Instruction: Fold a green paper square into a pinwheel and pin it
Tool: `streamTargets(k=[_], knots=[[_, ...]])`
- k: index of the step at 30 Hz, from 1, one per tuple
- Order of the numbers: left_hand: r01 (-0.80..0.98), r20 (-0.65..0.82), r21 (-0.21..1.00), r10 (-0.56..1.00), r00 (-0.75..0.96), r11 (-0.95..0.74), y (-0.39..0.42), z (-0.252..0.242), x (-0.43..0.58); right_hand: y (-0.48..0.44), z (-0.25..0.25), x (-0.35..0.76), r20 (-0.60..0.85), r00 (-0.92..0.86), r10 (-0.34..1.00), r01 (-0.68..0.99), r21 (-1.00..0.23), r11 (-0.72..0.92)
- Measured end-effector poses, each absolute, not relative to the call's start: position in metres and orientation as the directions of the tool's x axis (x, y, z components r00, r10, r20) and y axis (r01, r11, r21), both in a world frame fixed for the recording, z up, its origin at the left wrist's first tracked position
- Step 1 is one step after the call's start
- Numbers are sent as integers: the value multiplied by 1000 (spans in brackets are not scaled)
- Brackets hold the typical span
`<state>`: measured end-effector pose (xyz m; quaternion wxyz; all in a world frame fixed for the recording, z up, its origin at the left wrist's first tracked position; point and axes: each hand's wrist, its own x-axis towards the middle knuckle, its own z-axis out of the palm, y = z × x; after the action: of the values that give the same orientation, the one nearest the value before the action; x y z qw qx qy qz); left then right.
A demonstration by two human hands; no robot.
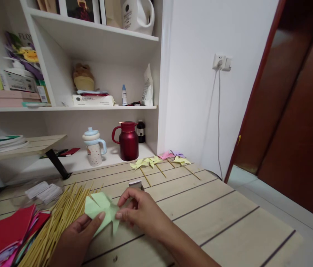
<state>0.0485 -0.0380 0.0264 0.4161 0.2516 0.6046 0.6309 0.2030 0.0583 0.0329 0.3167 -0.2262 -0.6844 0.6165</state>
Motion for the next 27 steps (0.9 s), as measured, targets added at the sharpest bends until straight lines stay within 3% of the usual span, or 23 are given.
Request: streamTargets(k=[4, 15, 18, 22, 27], knots=[[-319, -213, 947, 825, -523, 42, -37, 26, 44, 56, 31, 197, 256, -581, 773, -89, -963, 253], [-529, -263, 848, 886, -383, 24, -33, 4, 49, 49, 22, 179, 312, -400, 862, -311, -931, 192], [-521, -264, 853, 884, -385, 28, -34, 4, 50, 47, 22, 182, 380, -393, 838, -229, -923, 311], [-497, -279, 866, 885, -373, 64, -35, 4, 52, 43, 24, 186, 557, -397, 729, -127, -820, 558], [-456, -220, 890, 888, -403, 13, -38, 8, 59, 42, 22, 188, 625, -401, 670, -73, -751, 657]])
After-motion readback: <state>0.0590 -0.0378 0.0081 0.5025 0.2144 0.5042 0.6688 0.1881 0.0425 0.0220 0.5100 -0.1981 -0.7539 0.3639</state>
